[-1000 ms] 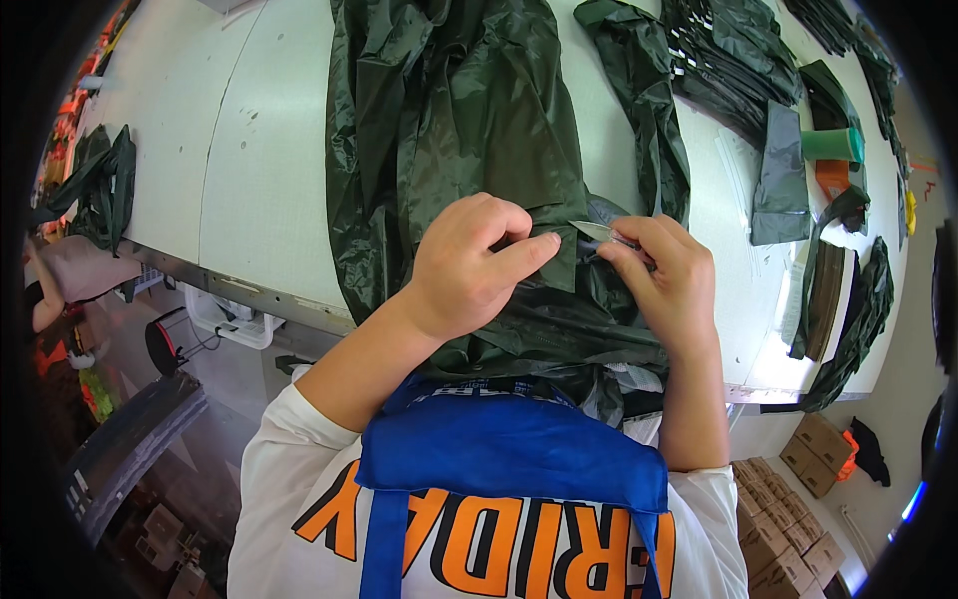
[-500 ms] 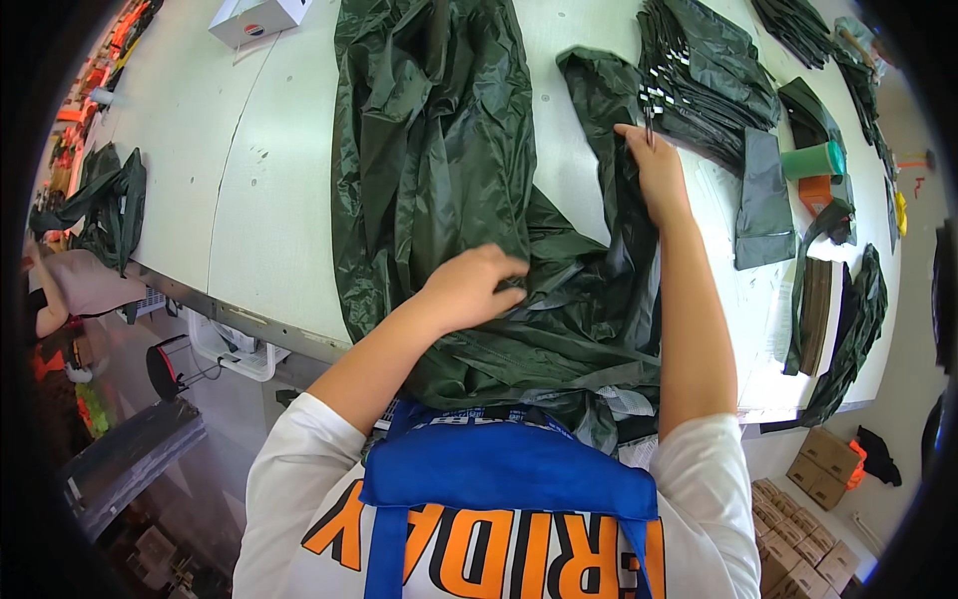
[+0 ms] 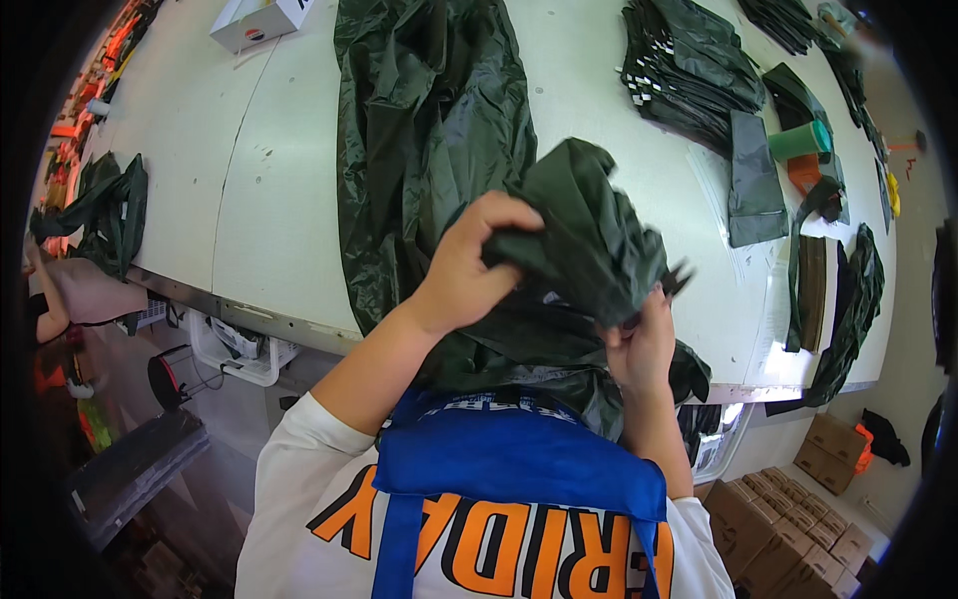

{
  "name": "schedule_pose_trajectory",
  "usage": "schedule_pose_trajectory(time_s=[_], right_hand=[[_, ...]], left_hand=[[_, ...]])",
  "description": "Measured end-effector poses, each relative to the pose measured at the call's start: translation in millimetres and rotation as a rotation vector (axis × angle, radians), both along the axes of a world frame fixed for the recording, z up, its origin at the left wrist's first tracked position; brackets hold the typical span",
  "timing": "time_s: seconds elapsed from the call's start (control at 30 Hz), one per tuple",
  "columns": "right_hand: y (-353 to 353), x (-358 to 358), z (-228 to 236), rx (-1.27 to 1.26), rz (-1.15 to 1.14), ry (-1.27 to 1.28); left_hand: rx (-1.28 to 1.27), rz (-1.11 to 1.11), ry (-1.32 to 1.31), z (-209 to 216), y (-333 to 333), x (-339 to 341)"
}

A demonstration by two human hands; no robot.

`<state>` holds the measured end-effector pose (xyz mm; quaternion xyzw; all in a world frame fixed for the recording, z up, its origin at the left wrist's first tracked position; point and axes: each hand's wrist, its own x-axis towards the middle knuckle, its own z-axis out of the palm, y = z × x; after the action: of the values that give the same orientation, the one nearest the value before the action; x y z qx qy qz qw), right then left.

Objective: The person folds a dark green poly mailer, then uses small scissors to trim excess material from the edges and corners of several mailers. The person repeatedly cuts and smooths the edges, then lays the trimmed mailer flat on the table.

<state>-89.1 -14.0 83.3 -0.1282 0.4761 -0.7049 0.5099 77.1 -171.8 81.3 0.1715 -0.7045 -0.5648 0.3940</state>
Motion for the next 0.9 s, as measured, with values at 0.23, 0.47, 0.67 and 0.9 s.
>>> schedule_pose_trajectory(time_s=[0.23,0.47,0.67,0.9], right_hand=[[-4.3,17.3,30.9,0.013,0.033,-0.14],[-0.6,43.3,31.7,-0.051,0.174,0.227],[18.2,48.1,35.6,-0.083,0.114,0.142],[28.4,58.4,50.9,0.22,-0.061,0.706]], left_hand=[[-0.233,0.081,-0.315,41.0,31.9,19.9],[0.607,-0.145,-0.201,30.1,51.5,32.9],[0.332,0.028,-0.211,22.0,65.8,33.6],[0.823,-0.13,-0.057,36.8,65.3,32.7]])
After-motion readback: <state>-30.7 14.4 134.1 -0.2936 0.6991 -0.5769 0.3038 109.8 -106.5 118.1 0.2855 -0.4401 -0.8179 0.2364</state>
